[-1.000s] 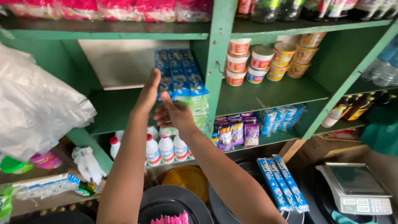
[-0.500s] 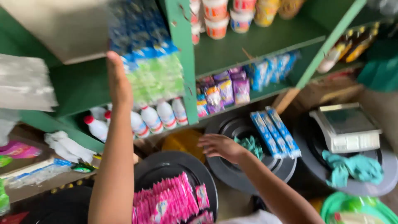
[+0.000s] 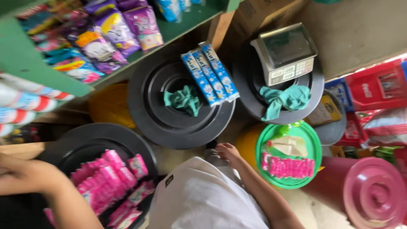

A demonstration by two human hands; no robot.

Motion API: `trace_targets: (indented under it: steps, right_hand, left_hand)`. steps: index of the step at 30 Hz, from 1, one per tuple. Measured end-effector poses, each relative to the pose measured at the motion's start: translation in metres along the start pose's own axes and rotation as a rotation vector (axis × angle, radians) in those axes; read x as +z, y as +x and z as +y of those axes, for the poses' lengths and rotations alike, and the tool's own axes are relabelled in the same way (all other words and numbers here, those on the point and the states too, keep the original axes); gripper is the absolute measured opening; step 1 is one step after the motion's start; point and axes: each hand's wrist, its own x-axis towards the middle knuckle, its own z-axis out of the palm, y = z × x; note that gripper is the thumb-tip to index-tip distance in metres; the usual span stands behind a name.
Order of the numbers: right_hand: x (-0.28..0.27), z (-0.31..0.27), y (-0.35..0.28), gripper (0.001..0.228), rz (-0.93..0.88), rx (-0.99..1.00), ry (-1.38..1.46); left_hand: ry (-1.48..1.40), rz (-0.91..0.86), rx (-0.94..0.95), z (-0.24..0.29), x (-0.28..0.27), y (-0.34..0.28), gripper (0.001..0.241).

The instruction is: Cleaning detergent bars with a cloth and arranging them on store shelves.

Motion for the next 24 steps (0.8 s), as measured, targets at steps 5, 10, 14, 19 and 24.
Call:
trace_targets:
  steps: [5, 10, 14, 19, 24]
  right_hand:
    - [-0.032, -0.078, 0.030, 0.018, -0.100, -0.178, 0.049]
    - [-0.059, -0.150, 0.092, 0.011, 0.144, -0.762, -0.365]
    - [-0.037, -0.227, 0.083, 0.028, 0.497, -0.968, -0.808]
    - [-0.021, -0.259, 0.096, 0.038, 0.453, -0.782, -0.716]
    - [-0.030, -0.245, 0.112, 0.041, 0.537, -1.070, -0.963]
  left_hand:
    - [0.046, -0.380, -0.288, 0.130, 0.095, -0.156, 0.033]
    - [-0.123, -0.939, -0.227, 0.188, 0.209, -0.229, 0.027]
    - [-0.240, -1.091, -0.276, 0.198, 0.288, -0.289, 0.037]
    - [-0.139, -1.091, -0.126, 0.196, 0.345, -0.328, 0.057]
    - [-0.040, -1.098, -0.229, 0.187, 0.342, -0.348, 0.060]
